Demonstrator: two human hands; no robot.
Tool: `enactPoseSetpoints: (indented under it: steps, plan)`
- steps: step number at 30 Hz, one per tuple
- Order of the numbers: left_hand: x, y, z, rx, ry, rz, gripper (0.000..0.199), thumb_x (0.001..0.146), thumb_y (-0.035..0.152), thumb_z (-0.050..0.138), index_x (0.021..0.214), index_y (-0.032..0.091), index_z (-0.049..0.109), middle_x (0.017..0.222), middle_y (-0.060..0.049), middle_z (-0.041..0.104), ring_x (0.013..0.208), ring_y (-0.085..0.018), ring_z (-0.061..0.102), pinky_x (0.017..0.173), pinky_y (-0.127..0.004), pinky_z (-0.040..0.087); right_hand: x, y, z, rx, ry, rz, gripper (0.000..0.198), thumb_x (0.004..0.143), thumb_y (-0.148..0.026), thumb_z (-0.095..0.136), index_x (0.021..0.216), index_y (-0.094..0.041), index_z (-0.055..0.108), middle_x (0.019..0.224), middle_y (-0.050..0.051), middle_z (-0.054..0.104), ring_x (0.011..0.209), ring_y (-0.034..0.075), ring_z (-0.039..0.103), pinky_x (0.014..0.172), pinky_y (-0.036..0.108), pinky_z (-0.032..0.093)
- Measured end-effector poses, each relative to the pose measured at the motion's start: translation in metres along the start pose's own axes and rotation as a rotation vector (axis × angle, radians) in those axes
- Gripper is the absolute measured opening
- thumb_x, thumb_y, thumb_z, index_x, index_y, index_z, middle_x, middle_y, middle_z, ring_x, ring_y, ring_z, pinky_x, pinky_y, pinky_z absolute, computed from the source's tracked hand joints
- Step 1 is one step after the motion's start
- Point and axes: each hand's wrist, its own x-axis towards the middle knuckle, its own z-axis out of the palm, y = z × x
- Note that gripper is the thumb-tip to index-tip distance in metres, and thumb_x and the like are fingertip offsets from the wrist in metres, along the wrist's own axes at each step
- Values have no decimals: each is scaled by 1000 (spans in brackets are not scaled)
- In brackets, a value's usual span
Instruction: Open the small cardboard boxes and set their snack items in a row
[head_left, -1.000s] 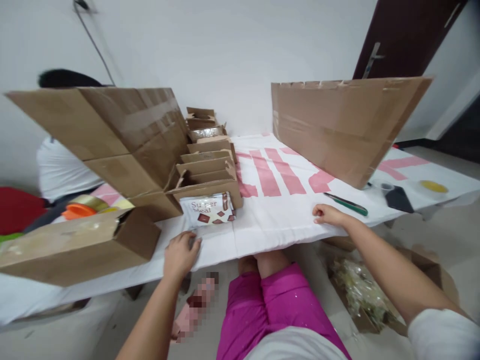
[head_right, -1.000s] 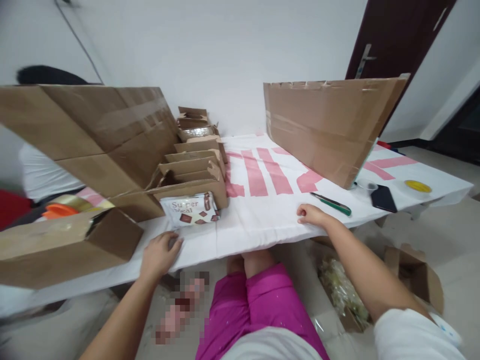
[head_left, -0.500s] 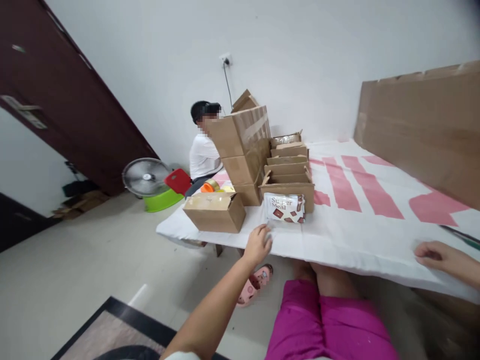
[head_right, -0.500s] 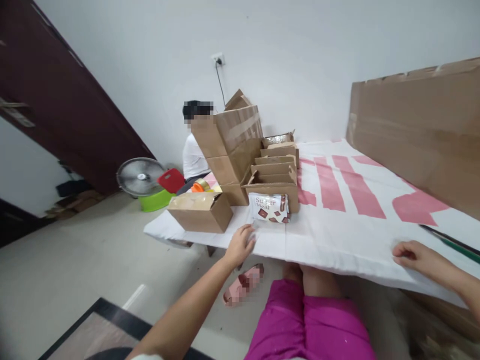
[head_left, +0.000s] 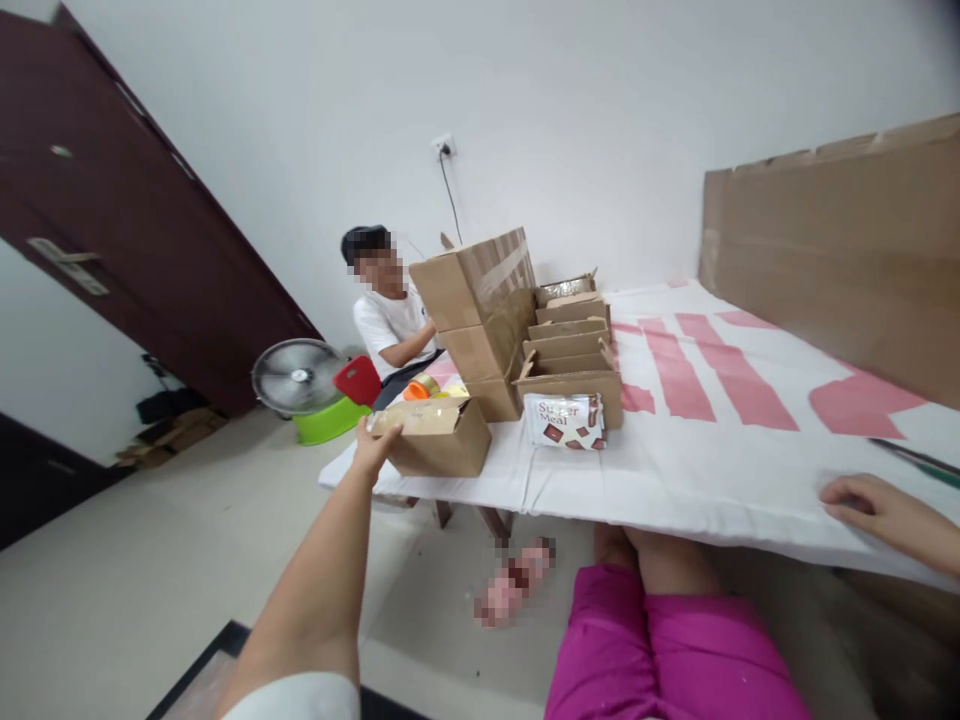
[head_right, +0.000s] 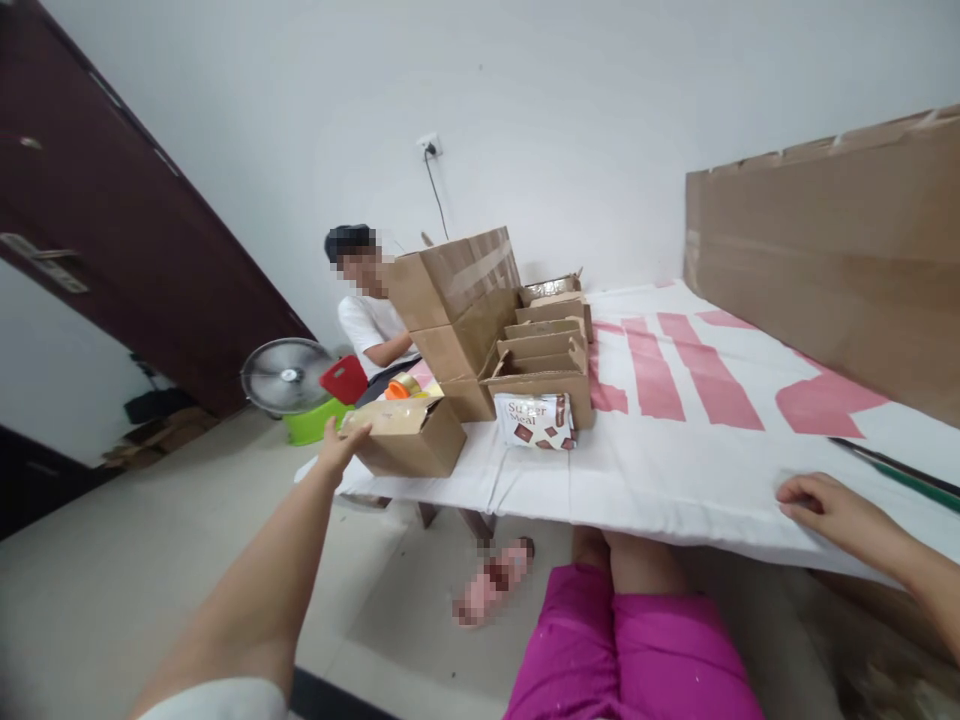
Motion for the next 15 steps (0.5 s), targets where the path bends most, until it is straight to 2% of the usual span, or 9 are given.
enactPoseSetpoints:
  steps: [2, 6, 11, 13, 15]
  plan:
    - [-1, -9, 1, -66, -71, -60, 79, 83, 48, 53, 149, 17, 23, 143, -21, 46, 123, -32, 55, 94, -44, 51, -2, -2, 2, -13, 14, 4, 30, 56, -56, 67, 66, -27, 65, 81, 14, 69, 78, 31, 64, 76, 44, 51]
    - [-15, -16, -5, -147, -186, -83, 80, 80, 46, 55, 150, 21, 25, 153, -17, 36, 131, -34, 48, 91, -45, 52, -6, -2, 4, -40, 17, -15, 26, 61, -50, 64, 70, -26, 64, 84, 13, 68, 79, 29, 63, 75, 41, 50]
    - [-44, -10, -16, -189, -374, 32, 76, 77, 53, 59, 145, 26, 39, 153, -10, 40, 129, -33, 50, 84, -38, 55, -11, -7, 5, -84, 41, -50, 22, 67, -46, 59, 72, -25, 64, 86, 11, 66, 82, 28, 63, 79, 40, 50]
    - [-58, 0, -12, -161, -441, 95, 79, 76, 56, 60, 146, 26, 38, 153, -10, 39, 127, -34, 50, 81, -37, 56, -13, -11, 6, -96, 45, -55, 21, 69, -43, 57, 74, -24, 65, 86, 10, 66, 82, 28, 63, 79, 40, 50]
    - [-74, 13, -1, -129, -463, 175, 82, 75, 57, 60, 147, 26, 36, 154, -9, 39, 129, -35, 48, 87, -41, 54, -15, -15, 6, -104, 55, -59, 20, 69, -41, 56, 75, -24, 65, 87, 10, 66, 82, 27, 62, 79, 40, 50]
